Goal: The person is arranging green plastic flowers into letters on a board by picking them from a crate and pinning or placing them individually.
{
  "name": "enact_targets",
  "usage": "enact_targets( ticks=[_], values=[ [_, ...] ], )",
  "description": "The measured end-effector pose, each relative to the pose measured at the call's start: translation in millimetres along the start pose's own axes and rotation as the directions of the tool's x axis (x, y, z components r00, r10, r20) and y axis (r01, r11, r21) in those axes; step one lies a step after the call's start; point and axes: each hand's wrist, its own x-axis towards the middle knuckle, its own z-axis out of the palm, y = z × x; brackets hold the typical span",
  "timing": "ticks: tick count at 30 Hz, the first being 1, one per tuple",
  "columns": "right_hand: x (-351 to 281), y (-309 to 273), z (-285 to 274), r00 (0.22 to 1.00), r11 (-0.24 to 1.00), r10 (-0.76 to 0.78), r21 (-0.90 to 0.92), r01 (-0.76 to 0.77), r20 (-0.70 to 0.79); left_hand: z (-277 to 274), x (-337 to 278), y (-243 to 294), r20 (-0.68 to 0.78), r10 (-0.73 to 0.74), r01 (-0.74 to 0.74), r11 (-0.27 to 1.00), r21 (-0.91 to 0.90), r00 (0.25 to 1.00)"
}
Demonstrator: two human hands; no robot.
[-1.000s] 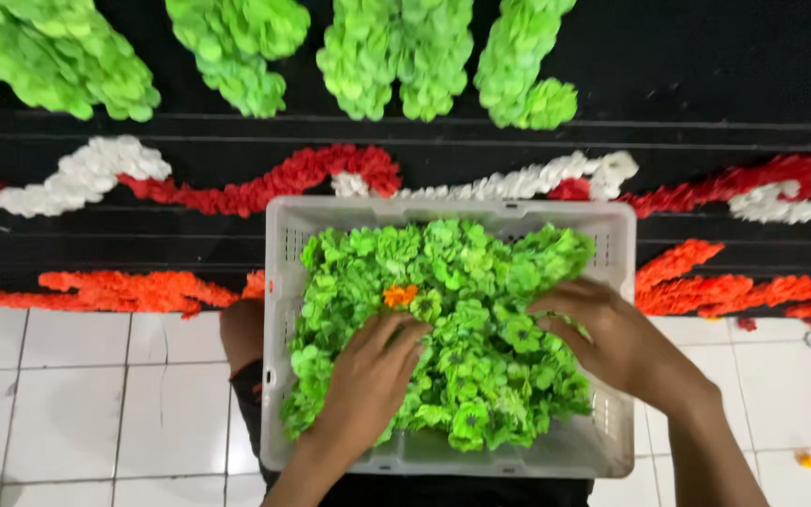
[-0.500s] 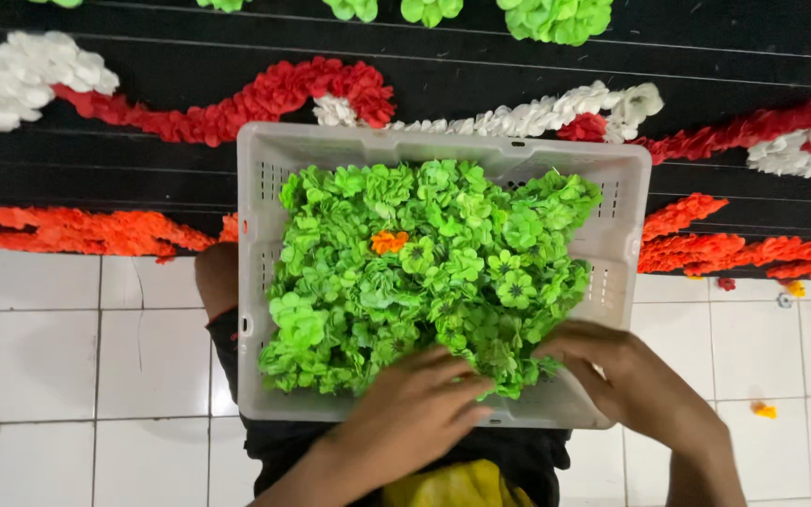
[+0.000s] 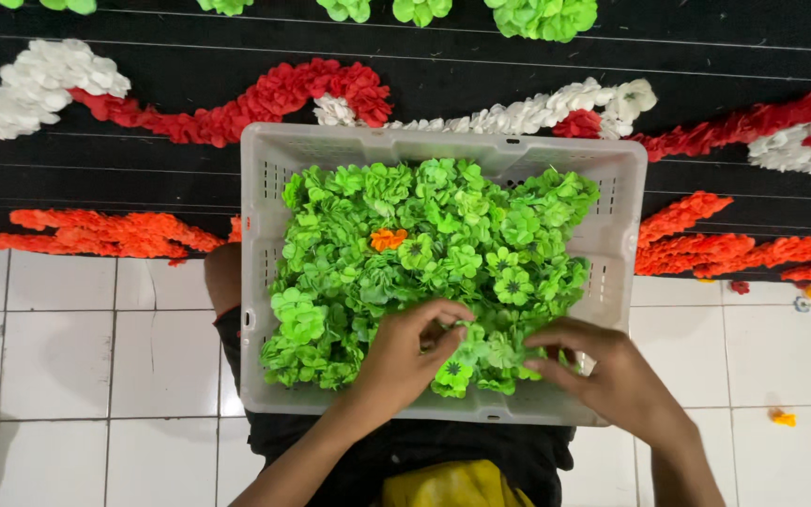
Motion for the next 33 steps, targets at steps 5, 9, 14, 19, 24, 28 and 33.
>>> enact_targets(
  ticks=[5, 9, 14, 19, 24, 28, 33],
  values=[
    [3.6, 14.3, 7.3, 0.974, 0.977, 0.023, 0.211, 0.026, -0.227, -2.6, -1.6, 6.8, -0.045, 0.021, -0.023, 0.999, -0.036, 0.999],
    [6.0, 10.6, 11.9, 0.943, 0.917, 0.189, 0.393, -0.069, -0.275, -3.9, -6.1, 17.0, -0.083, 0.122, -0.122, 0.992, 0.012, 0.989],
    [16.0, -5.7, 12.9, 0.952, 0.895, 0.019, 0.430, 0.120, -0.306, 1.4, -3.5, 30.2, -0.032, 0.307, -0.296, 0.936, 0.192, 0.951],
    [24.8, -19.7, 20.8, 0.947, 0.915, 0.053, 0.396, 0.081, -0.315, 16.7, 3.7, 35.3, -0.098, 0.383, -0.382, 0.924, 0.027, 0.919],
    [53.5, -25.1, 5.3, 0.814, 0.990, 0.135, 0.117, -0.083, -0.565, 14.2, -0.8, 29.1, -0.062, 0.464, -0.466, 0.885, -0.008, 0.883],
    [90.1, -27.1, -20.0, 0.741, 0.994, -0.014, 0.069, 0.081, -0.672, -15.5, -17.8, 34.6, -0.038, 0.461, -0.439, 0.863, 0.250, 0.886],
    [148.1, -74.0, -63.6, 0.578, 0.909, -0.411, -0.266, 0.321, -0.705, -68.4, -45.0, 21.7, -0.177, 0.323, -0.082, 0.649, 0.756, 0.930]
  ],
)
